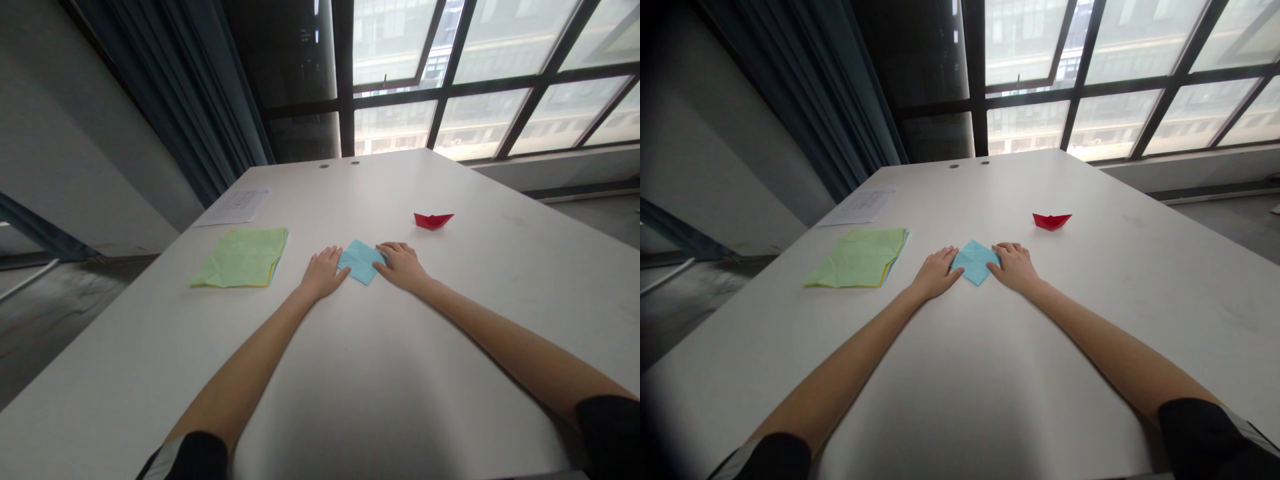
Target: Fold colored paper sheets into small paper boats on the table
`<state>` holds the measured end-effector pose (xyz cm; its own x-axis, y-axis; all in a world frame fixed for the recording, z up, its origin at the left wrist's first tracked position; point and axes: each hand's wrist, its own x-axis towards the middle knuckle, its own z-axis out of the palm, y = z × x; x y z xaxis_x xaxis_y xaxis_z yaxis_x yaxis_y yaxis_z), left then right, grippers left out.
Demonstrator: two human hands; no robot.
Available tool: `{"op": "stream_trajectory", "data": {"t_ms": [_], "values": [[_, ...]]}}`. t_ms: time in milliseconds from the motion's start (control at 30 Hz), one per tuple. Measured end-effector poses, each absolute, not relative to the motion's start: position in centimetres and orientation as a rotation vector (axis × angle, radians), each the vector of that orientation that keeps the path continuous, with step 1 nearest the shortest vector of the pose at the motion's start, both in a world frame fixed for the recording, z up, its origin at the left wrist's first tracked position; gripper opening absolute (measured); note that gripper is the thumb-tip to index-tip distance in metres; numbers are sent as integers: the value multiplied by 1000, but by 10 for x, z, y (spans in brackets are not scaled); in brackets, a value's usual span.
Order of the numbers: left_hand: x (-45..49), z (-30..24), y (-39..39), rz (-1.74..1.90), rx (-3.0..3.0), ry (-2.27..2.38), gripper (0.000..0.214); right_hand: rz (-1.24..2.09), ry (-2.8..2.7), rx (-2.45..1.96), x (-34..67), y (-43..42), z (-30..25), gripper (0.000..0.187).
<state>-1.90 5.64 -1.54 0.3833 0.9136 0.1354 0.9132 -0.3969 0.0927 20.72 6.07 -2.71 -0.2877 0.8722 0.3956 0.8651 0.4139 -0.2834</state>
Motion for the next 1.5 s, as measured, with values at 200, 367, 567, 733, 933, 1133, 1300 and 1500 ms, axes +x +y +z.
{"op": "stream_trajectory", "data": {"t_ms": [200,367,567,733,933,1133,1300,1500], "values": [[-19,-11,53,443,2695,1721,51,89,-2136,-1434,208,63,-28,36],[-19,-10,52,542,2705,1678,47,179,-2086,-1374,209,66,-27,29],[-21,-9,53,691,2728,1631,42,239,-2085,-1313,210,69,-28,17],[-20,-6,53,723,2761,1569,27,242,-2132,-1269,210,69,-28,18],[-18,-1,48,616,2826,1440,19,236,-2238,-1227,211,65,-25,31],[-15,1,47,533,2822,1441,29,160,-2282,-1231,206,57,-20,21],[-14,-1,48,495,2819,1457,31,123,-2347,-1166,203,52,-16,23],[-11,-2,46,463,2775,1603,32,120,-2387,-1195,203,52,-17,26]]}}
